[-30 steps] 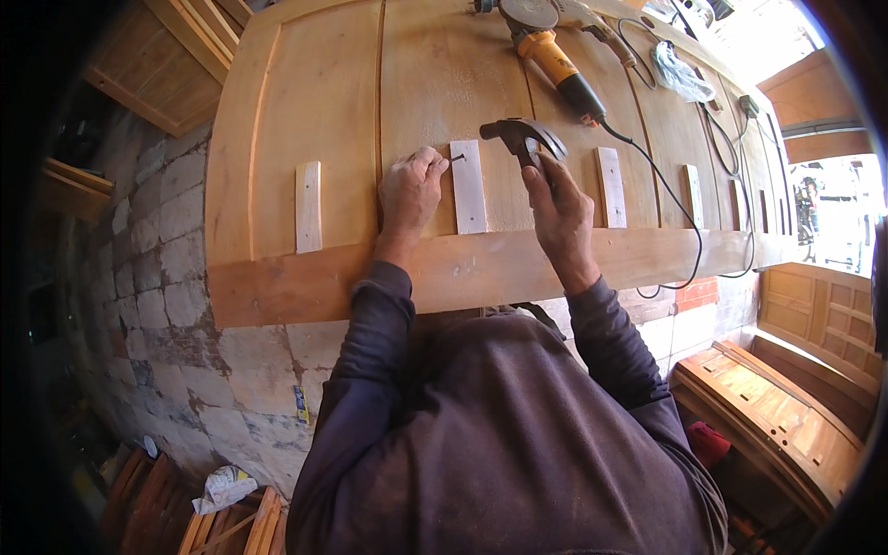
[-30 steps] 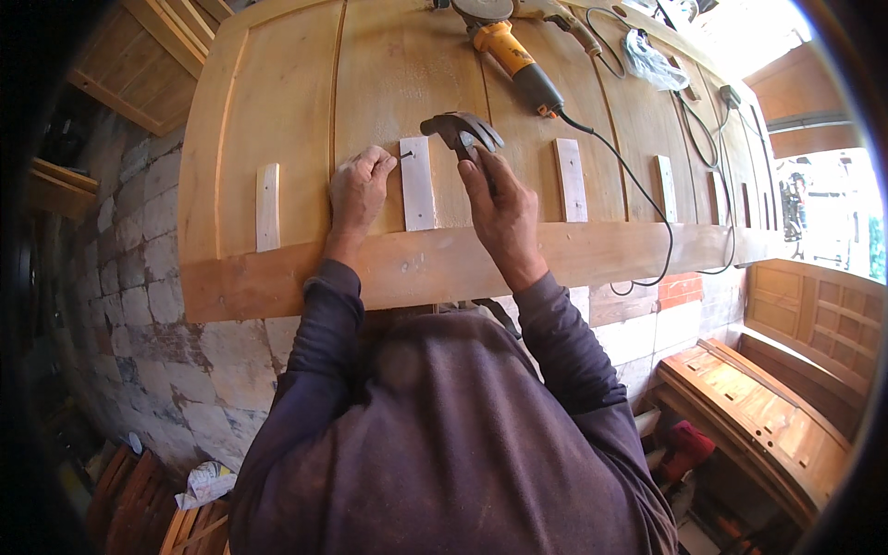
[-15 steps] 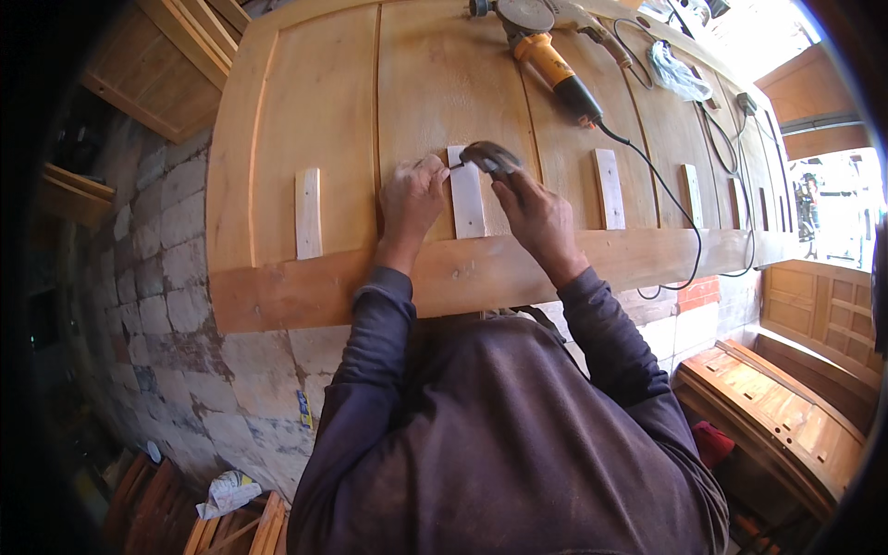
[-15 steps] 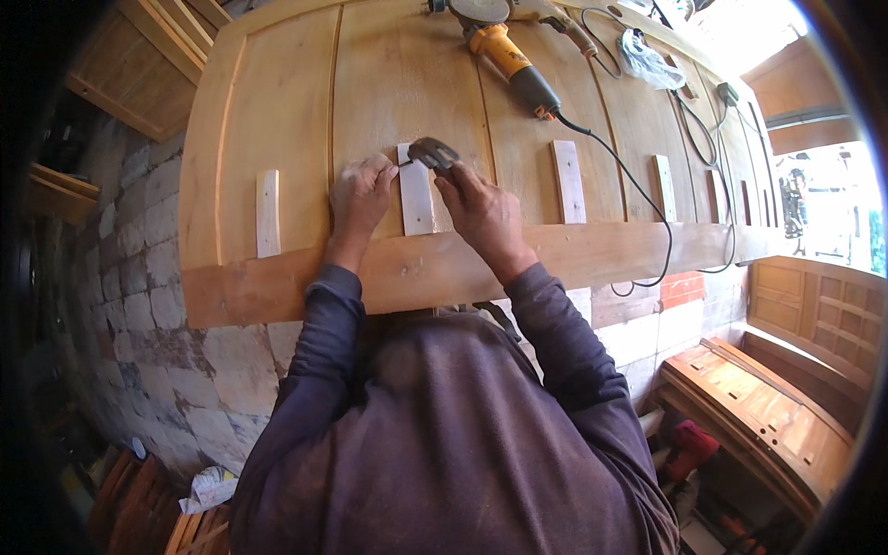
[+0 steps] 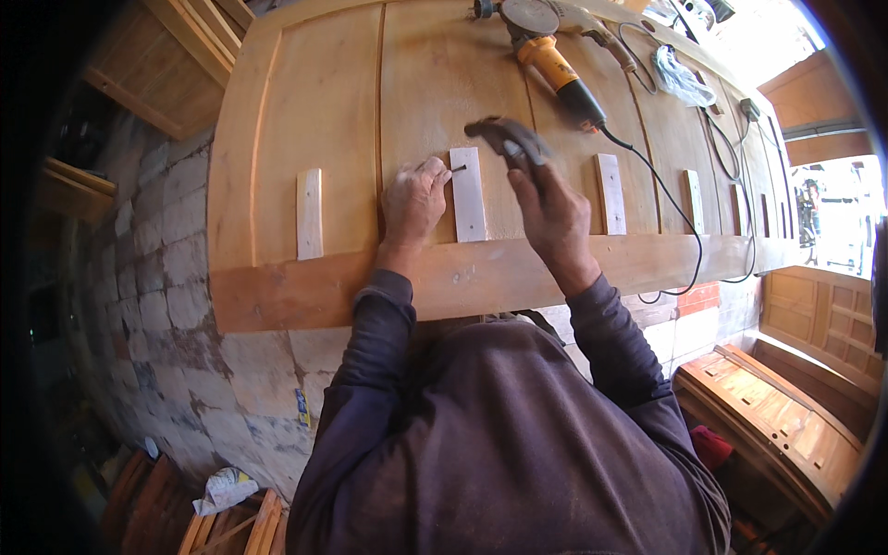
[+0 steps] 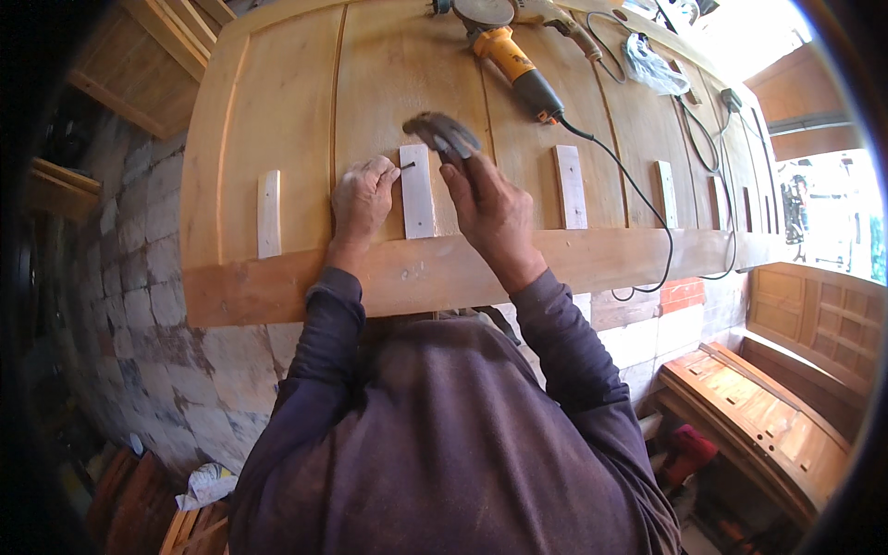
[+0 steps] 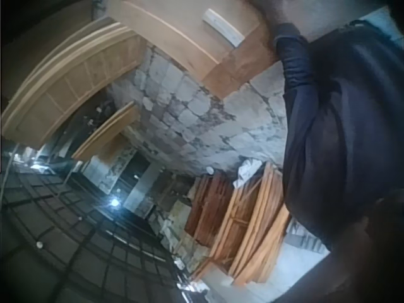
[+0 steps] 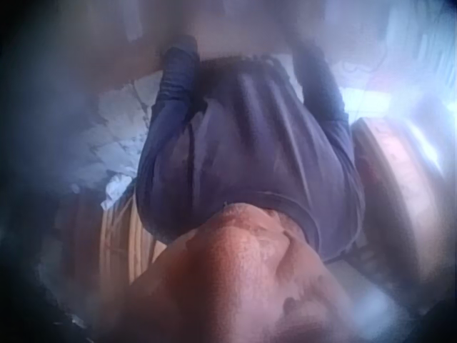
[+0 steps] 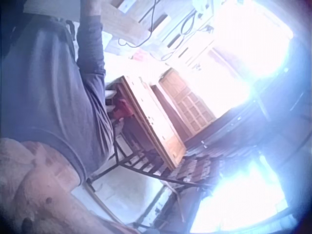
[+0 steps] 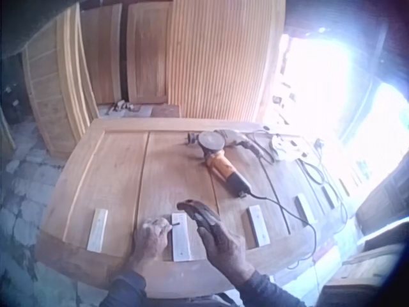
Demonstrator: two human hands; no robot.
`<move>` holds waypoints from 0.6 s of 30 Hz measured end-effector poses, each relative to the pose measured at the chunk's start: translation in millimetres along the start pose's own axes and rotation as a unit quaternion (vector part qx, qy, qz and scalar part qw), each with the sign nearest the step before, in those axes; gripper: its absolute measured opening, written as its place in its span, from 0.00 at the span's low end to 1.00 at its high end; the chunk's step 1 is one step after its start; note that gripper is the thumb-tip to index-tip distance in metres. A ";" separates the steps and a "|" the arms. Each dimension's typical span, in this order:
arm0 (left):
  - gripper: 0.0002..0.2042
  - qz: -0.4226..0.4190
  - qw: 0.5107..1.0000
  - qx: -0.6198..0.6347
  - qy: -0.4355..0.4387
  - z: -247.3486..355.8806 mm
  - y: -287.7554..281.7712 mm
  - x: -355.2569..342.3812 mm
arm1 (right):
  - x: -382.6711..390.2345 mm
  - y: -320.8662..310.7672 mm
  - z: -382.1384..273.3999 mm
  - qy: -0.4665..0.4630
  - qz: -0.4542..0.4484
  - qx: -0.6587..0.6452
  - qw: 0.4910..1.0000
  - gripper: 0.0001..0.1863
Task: The person nails wooden trim pieces onto a large door using a hammer and then applies wood filler to the nail holes and seams with a putty knife and their finger.
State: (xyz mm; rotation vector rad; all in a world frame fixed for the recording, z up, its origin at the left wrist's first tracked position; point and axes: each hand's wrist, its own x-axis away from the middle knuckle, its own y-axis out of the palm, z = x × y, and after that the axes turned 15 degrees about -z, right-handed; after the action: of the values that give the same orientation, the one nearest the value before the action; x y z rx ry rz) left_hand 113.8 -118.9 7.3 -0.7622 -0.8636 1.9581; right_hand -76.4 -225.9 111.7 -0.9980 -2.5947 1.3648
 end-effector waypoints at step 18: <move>0.07 0.037 0.996 0.076 0.022 3.6 -4.4 -2.5 | 8.8 -2.1 8.6 0.041 0.028 -0.064 0.997 0.15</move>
State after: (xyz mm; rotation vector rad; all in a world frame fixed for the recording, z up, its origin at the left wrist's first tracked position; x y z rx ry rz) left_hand 114.2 -120.3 13.4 -0.7544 -0.6602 2.0390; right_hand -87.2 -228.0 105.9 -1.1281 -2.6402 1.1538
